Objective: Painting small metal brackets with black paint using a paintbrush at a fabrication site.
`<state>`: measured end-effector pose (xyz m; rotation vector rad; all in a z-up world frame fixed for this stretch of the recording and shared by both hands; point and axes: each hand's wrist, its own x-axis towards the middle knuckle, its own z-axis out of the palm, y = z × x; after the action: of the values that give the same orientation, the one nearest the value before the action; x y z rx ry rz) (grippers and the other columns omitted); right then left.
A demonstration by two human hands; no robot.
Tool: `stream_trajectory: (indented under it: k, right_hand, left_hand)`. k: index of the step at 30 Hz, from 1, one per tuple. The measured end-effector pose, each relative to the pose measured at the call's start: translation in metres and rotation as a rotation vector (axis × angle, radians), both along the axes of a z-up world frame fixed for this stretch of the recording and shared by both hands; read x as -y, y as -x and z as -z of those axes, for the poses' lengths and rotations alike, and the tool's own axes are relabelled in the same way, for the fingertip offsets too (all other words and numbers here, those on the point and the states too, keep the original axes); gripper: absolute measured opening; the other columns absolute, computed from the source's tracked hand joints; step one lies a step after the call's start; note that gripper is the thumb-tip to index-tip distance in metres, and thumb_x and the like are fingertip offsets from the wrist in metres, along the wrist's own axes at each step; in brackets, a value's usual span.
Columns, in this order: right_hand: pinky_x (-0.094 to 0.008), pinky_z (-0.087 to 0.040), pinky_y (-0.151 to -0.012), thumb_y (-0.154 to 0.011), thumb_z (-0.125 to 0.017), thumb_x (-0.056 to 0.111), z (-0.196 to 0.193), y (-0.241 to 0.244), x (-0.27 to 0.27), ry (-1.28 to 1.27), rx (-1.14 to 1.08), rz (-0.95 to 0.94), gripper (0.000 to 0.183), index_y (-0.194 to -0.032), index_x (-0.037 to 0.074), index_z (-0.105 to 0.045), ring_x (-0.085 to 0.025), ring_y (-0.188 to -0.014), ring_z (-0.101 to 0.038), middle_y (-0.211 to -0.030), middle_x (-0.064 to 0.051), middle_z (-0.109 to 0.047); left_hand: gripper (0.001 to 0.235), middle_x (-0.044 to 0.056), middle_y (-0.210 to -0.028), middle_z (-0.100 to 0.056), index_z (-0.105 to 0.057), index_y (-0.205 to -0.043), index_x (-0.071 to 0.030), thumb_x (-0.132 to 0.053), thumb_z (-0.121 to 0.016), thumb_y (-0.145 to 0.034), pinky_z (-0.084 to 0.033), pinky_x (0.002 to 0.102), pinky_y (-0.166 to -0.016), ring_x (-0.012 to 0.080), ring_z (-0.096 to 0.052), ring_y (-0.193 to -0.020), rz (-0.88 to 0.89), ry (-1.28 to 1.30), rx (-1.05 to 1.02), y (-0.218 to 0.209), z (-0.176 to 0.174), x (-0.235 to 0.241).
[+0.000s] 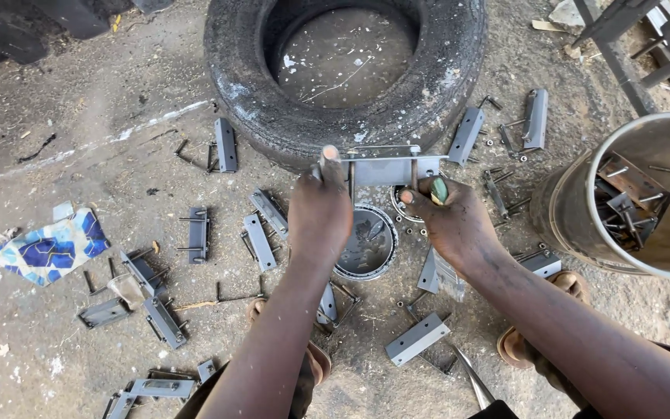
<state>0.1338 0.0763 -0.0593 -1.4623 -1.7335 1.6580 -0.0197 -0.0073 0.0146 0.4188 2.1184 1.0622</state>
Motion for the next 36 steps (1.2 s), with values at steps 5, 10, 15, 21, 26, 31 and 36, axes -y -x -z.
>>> stream_trajectory:
  k: [5,10,15,21,26,31,36]
  right_hand:
    - [-0.041,-0.042,-0.066,-0.098,-0.071,0.019,-0.058,0.001,0.017,-0.007,-0.003,0.02,0.019,-0.104,0.002,-0.075,-0.023,-0.073,-0.053,-0.079,-0.018,-0.065]
    - [-0.039,-0.046,-0.07,-0.095,-0.071,0.017,-0.086,0.007,0.022,-0.033,0.147,0.007,0.013,-0.097,0.006,-0.077,-0.024,-0.073,-0.064,-0.08,-0.015,-0.07]
    - [-0.038,-0.051,-0.072,-0.098,-0.069,0.019,-0.096,0.009,0.035,-0.041,0.207,-0.017,0.016,-0.098,0.004,-0.076,-0.024,-0.07,-0.065,-0.081,-0.015,-0.072]
    - [-0.04,-0.05,-0.071,-0.098,-0.068,0.026,-0.087,0.009,0.036,0.007,0.168,-0.102,0.023,-0.103,0.004,-0.072,-0.023,-0.075,-0.066,-0.089,-0.019,-0.073]
    - [-0.028,-0.05,-0.047,-0.105,-0.057,0.026,-0.098,-0.003,0.019,0.175,0.327,-0.41,0.031,-0.129,0.008,-0.065,-0.017,-0.047,-0.051,-0.099,-0.024,-0.075]
    - [-0.037,-0.063,-0.1,-0.097,-0.038,0.059,-0.167,-0.023,-0.015,0.285,0.794,-0.785,0.053,-0.139,0.039,-0.065,-0.014,-0.084,-0.077,-0.127,0.006,-0.081]
    - [-0.052,-0.059,-0.091,-0.106,-0.033,0.047,-0.159,-0.055,-0.053,0.271,0.596,-0.384,0.045,-0.118,0.014,-0.062,-0.032,-0.094,-0.07,-0.1,-0.017,-0.069]
  left_hand:
    - [0.055,0.02,-0.122,-0.047,-0.056,-0.136,0.003,-0.037,-0.051,-0.1,-0.058,0.054,-0.094,0.0404,-0.068,-0.112,0.227,0.11,-0.055,-0.019,0.014,0.002]
    - [0.098,0.035,-0.117,-0.06,-0.047,-0.137,0.014,-0.054,-0.081,-0.075,-0.056,0.049,-0.092,0.0458,-0.071,-0.105,0.094,0.025,0.221,-0.036,0.03,-0.005]
    - [0.107,0.039,-0.126,-0.058,-0.036,-0.143,0.015,-0.052,-0.083,-0.074,-0.054,0.052,-0.097,0.0458,-0.069,-0.109,0.037,0.021,0.257,-0.041,0.007,-0.004]
    - [0.096,0.036,-0.12,-0.059,-0.037,-0.142,0.014,-0.048,-0.08,-0.082,-0.056,0.047,-0.09,0.0406,-0.07,-0.1,-0.03,0.041,0.283,-0.031,0.024,-0.002]
    - [0.075,0.016,-0.087,-0.074,-0.06,-0.123,0.007,-0.041,-0.085,-0.07,-0.06,0.039,-0.062,0.0249,-0.075,-0.056,0.121,0.135,0.111,-0.003,0.025,0.015]
    - [0.112,0.006,-0.137,-0.054,-0.038,-0.152,-0.006,-0.044,-0.097,-0.065,-0.043,0.046,-0.114,0.0252,-0.039,-0.13,0.726,0.402,-0.515,0.028,0.021,0.033]
    - [0.1,0.004,-0.139,-0.048,-0.044,-0.15,-0.015,-0.033,-0.095,-0.066,-0.042,0.044,-0.116,0.0188,-0.044,-0.131,0.758,0.438,-0.26,0.033,-0.013,0.056]
